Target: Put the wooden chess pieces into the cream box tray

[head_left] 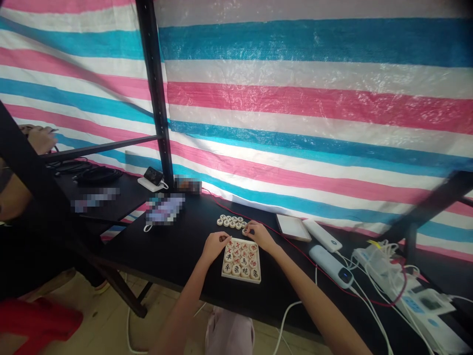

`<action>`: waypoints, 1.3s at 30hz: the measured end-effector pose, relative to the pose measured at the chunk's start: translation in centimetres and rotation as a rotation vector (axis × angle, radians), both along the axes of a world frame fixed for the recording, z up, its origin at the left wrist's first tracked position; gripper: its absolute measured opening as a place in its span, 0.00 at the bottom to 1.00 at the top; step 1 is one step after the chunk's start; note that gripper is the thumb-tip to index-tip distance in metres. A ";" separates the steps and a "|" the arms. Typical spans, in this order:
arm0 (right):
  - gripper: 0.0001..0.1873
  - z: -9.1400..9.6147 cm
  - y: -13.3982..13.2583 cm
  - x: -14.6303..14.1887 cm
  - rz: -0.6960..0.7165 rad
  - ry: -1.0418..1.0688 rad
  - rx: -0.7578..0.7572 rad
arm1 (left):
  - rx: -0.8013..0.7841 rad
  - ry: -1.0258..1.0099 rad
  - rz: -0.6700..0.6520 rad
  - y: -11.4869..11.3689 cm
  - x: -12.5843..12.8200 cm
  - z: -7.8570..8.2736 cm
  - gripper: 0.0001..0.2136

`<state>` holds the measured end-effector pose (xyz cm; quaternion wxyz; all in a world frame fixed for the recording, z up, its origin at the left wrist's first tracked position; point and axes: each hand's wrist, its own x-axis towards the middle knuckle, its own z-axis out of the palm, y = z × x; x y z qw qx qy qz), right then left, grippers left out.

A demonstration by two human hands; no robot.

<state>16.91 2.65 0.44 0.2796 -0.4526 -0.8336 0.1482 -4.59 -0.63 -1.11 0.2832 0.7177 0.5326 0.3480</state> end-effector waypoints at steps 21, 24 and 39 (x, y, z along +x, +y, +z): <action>0.14 5.9 -10.4 -1.0 0.180 -0.368 -0.176 | -0.013 -0.018 0.025 0.0 0.2 0.0 0.16; 0.14 5.4 -9.8 -1.2 0.207 -0.300 -0.206 | 0.010 0.000 0.020 -0.2 0.2 0.0 0.15; 0.10 3.3 -1.7 -1.9 -0.053 -0.203 0.042 | 0.024 -0.002 0.025 0.0 0.1 -0.3 0.15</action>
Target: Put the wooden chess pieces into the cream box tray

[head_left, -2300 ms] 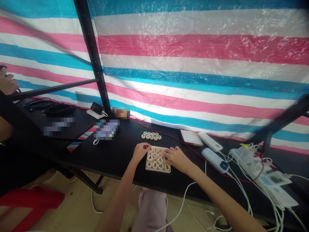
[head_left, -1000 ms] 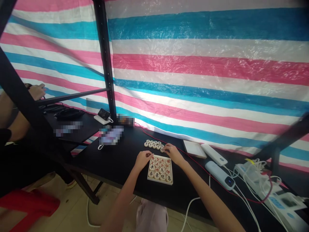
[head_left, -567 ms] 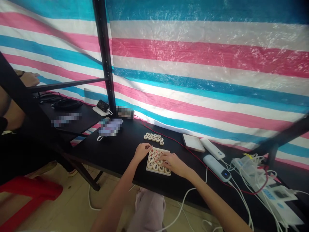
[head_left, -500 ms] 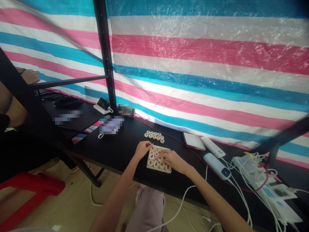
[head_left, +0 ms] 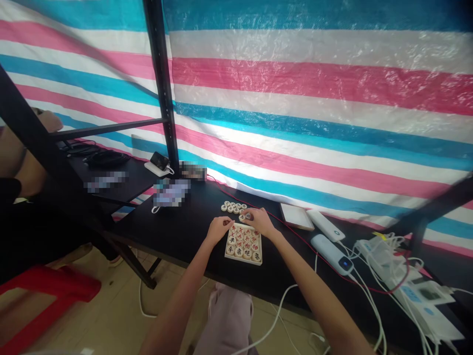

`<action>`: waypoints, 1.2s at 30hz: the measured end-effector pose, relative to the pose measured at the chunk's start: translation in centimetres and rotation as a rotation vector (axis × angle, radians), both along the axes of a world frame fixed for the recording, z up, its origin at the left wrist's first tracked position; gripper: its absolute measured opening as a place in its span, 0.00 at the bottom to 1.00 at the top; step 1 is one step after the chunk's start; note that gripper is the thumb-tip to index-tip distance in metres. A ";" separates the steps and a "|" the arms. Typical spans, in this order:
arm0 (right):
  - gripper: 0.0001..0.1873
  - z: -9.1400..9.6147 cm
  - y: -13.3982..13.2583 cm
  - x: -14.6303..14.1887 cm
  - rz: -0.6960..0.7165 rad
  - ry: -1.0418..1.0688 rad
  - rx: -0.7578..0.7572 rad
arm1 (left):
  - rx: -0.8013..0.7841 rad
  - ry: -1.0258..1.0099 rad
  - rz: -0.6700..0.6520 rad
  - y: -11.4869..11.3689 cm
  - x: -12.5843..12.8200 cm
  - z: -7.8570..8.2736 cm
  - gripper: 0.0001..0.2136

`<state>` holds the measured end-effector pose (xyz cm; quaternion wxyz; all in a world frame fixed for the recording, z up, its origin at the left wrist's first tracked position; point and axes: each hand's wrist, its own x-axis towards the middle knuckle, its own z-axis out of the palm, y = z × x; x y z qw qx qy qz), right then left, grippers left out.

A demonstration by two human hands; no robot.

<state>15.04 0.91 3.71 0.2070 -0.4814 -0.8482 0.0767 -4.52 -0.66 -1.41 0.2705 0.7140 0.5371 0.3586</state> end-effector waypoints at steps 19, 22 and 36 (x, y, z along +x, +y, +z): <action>0.13 1.9 -6.0 3.1 0.252 -0.117 -0.202 | -0.004 -0.005 -0.004 -0.5 0.2 0.3 0.16; 0.14 2.2 -9.1 4.2 0.240 -0.172 -0.253 | 0.013 -0.004 -0.011 -0.4 0.1 0.2 0.16; 0.10 2.4 -9.9 2.5 0.168 -0.259 -0.220 | -0.013 -0.014 -0.002 -0.4 0.2 0.5 0.16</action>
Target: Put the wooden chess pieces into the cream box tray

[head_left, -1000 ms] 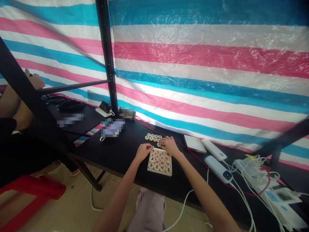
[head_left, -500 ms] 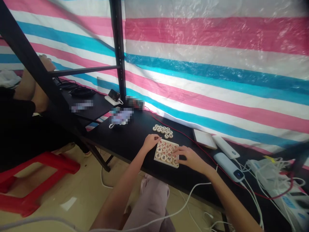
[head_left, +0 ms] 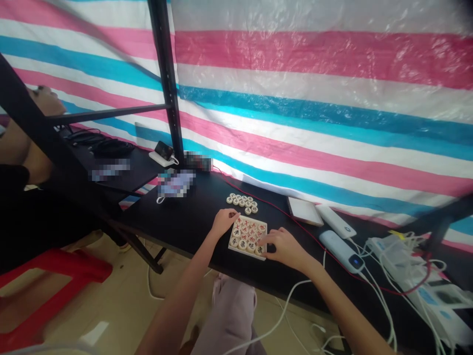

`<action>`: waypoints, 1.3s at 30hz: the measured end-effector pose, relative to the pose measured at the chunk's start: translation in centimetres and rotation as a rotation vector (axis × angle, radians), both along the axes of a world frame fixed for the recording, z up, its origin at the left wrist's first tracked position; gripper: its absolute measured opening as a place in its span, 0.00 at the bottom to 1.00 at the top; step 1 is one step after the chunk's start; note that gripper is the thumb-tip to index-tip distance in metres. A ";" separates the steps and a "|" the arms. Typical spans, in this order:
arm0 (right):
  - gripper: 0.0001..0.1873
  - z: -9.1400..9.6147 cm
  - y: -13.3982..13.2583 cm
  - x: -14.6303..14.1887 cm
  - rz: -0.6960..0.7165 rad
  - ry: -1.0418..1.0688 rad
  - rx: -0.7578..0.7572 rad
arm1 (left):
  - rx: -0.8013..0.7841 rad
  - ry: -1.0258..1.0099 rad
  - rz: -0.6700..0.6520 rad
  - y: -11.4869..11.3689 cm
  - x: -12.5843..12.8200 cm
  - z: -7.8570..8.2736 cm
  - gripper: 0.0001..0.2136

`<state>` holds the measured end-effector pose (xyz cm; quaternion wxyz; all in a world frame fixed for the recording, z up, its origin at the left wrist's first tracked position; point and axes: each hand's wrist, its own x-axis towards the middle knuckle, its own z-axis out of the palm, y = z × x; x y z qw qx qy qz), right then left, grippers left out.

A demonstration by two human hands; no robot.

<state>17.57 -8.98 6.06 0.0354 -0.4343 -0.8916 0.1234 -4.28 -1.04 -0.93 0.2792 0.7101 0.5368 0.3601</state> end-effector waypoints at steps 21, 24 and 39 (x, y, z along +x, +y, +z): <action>0.09 -1.2 12.2 -6.3 -0.060 0.057 0.255 | -0.020 0.025 0.031 0.6 -0.3 -0.4 0.15; 0.08 -1.6 12.3 -5.8 -0.025 0.005 0.248 | -0.002 0.022 0.011 0.6 -0.4 -0.4 0.14; 0.09 -1.1 9.9 -2.8 -0.069 -0.009 0.426 | -0.004 0.031 0.001 0.7 -0.4 -0.2 0.16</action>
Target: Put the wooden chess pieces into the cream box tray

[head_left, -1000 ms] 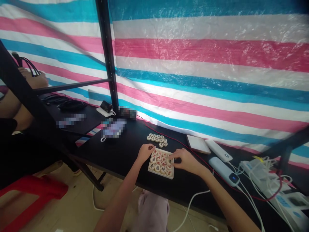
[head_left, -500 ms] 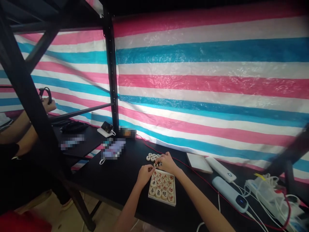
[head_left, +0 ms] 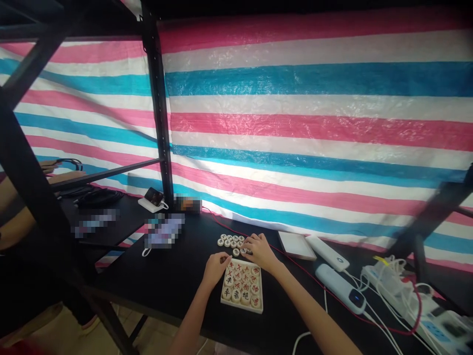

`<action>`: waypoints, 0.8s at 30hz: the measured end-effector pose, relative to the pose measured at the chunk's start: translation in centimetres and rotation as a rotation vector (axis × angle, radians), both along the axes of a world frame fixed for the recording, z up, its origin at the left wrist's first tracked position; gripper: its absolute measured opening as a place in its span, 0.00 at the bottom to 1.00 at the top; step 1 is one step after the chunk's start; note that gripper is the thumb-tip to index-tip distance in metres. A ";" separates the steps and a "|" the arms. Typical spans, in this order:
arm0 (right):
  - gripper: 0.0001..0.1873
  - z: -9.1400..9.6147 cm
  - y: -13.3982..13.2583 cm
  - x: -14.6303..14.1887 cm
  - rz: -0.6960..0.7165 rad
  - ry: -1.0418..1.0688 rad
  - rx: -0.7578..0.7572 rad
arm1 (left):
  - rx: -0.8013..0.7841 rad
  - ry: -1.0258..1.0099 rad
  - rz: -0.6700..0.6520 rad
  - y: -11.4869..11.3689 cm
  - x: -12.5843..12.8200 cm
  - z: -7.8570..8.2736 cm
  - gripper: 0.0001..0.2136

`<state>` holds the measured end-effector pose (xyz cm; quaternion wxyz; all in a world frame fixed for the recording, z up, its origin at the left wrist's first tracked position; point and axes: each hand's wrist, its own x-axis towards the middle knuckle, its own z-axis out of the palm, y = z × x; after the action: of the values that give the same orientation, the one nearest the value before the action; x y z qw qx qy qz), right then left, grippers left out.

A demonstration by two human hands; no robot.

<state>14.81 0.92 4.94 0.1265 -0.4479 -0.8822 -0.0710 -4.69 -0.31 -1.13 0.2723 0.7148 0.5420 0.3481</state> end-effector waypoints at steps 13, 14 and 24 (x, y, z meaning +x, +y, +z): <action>0.08 -3.1 0.9 2.4 -0.266 0.150 -0.035 | 0.033 0.045 0.126 0.4 0.1 1.2 0.19; 0.08 -3.4 0.9 2.6 -0.299 0.179 -0.064 | 0.025 0.106 0.140 0.7 0.2 1.5 0.18; 0.11 -3.3 1.3 2.3 -0.364 0.286 -0.212 | -0.072 0.504 0.037 3.9 1.8 4.0 0.11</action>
<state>17.08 2.18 1.61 0.1876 -0.6155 -0.7627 0.0645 -2.88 3.59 2.83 0.1473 0.7589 0.6177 0.1444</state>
